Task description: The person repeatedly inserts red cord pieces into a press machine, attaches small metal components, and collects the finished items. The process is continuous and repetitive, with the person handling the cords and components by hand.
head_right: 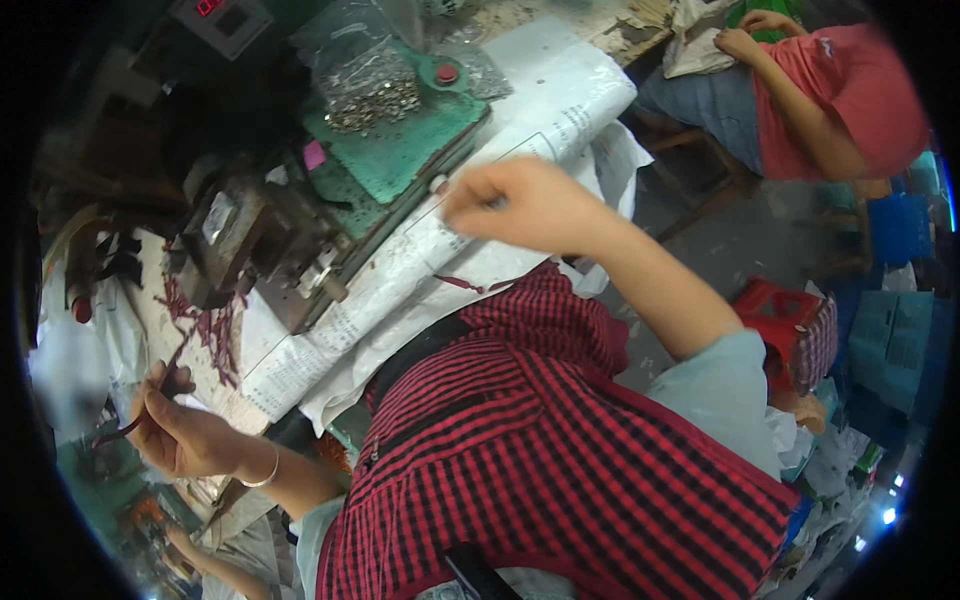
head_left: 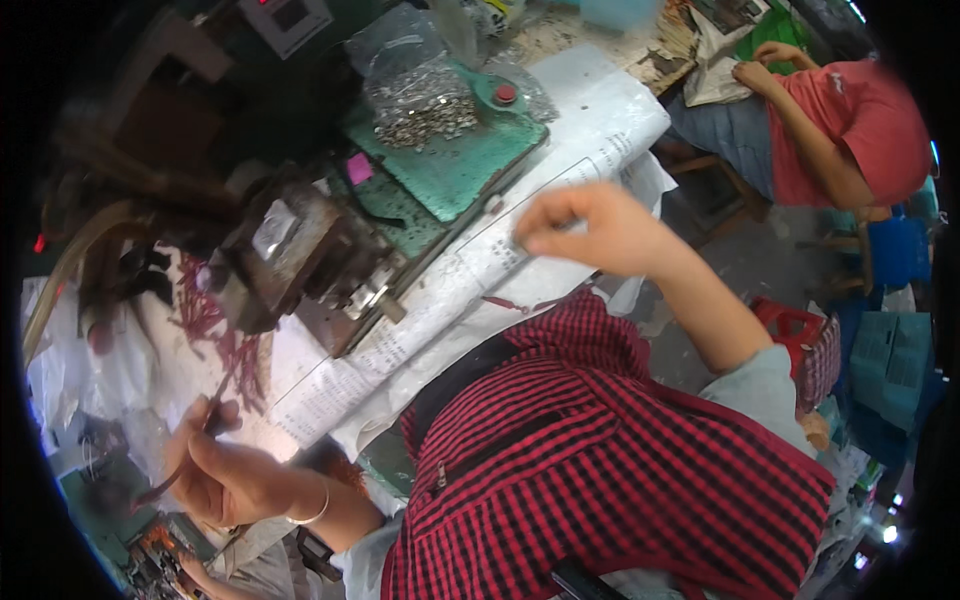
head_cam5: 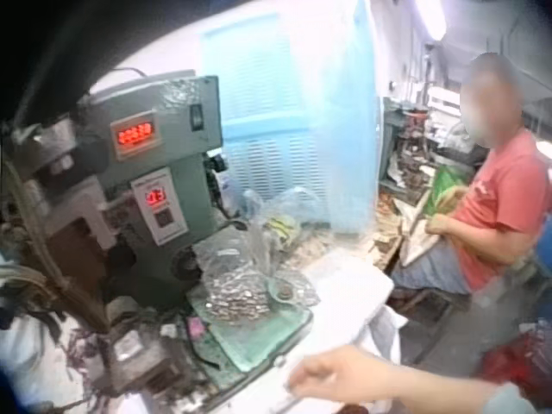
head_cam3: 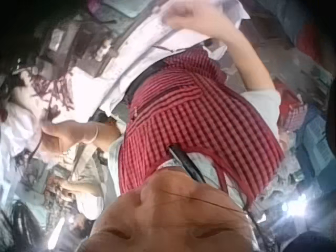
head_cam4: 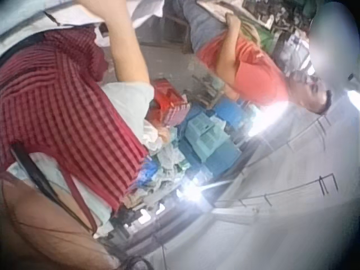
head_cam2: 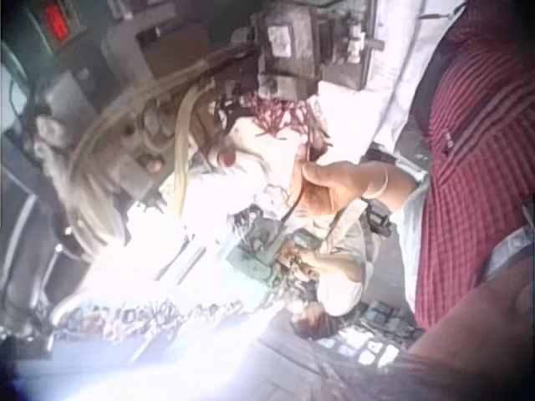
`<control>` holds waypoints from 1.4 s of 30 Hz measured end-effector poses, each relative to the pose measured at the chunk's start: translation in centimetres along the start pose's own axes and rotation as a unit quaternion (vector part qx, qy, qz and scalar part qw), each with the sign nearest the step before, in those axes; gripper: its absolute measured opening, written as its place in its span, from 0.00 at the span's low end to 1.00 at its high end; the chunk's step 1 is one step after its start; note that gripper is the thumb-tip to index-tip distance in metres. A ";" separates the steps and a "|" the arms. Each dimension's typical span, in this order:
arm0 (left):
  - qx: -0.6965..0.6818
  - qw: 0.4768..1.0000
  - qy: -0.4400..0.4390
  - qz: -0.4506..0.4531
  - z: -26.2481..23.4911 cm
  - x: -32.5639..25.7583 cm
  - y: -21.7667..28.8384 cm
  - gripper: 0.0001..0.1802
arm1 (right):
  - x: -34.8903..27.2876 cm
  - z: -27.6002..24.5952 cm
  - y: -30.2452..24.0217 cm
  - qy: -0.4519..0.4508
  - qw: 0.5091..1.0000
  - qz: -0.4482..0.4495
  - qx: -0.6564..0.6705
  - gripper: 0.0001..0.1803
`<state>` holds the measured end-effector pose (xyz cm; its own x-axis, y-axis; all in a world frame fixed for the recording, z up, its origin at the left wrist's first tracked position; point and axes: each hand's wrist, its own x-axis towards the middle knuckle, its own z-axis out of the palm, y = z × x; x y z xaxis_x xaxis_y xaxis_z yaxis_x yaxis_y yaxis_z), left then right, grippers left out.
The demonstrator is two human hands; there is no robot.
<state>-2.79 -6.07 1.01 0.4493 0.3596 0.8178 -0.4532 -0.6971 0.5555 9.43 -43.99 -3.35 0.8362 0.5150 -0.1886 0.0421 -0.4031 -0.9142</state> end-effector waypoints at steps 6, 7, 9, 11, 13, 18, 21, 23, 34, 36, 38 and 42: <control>0.090 0.994 -0.041 -0.042 -2.6 -0.4 -1.0 0.07 | -8.1 6.0 11.9 0.102 0.950 0.095 -0.280 0.13; 0.090 0.994 -0.044 -0.033 -2.2 -0.1 -0.9 0.07 | -8.1 7.2 13.2 0.128 0.934 0.040 -0.330 0.13; 0.092 0.995 -0.046 -0.016 -1.0 0.1 -0.5 0.07 | -8.1 7.4 14.5 0.127 0.910 -0.016 -0.394 0.09; 0.076 0.995 -0.061 0.019 -0.8 -0.1 0.2 0.07 | -7.8 5.9 14.9 0.073 0.902 -0.019 -0.424 0.06; 0.085 0.992 -0.077 0.045 -1.0 -0.3 0.6 0.07 | -7.8 3.1 11.5 0.064 0.897 0.001 -0.438 0.06; 0.136 0.970 -0.135 0.151 0.3 -0.6 2.0 0.07 | -4.8 0.2 8.7 0.125 0.918 0.010 -0.375 0.07; 0.177 0.956 -0.133 0.193 1.5 -0.7 3.4 0.08 | -2.0 0.4 3.3 0.060 0.982 0.064 -0.170 0.10; 0.131 0.960 -0.167 0.180 3.2 -0.7 3.8 0.11 | 0.0 1.7 -0.4 0.127 0.984 -0.081 -0.096 0.09; 0.114 0.920 -0.218 0.304 8.6 1.9 2.4 0.13 | 10.2 3.9 0.0 0.181 0.921 -0.272 -0.214 0.11; 0.087 0.926 -0.209 0.304 9.0 1.9 1.9 0.14 | 11.0 3.1 -0.7 0.258 0.920 -0.255 -0.150 0.11; 0.089 0.925 -0.213 0.302 9.0 1.9 2.0 0.14 | 12.3 1.3 -0.2 0.308 0.925 -0.212 -0.069 0.10; 0.089 0.923 -0.222 0.302 8.8 1.6 1.8 0.14 | 12.1 1.0 1.2 0.305 0.928 -0.191 -0.098 0.09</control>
<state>3.92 -12.20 2.03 0.4449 -0.3900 0.8062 -0.6083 -0.7922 -0.0475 19.09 -37.47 -7.10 0.8915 0.1490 0.4279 0.4473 -0.4398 -0.7788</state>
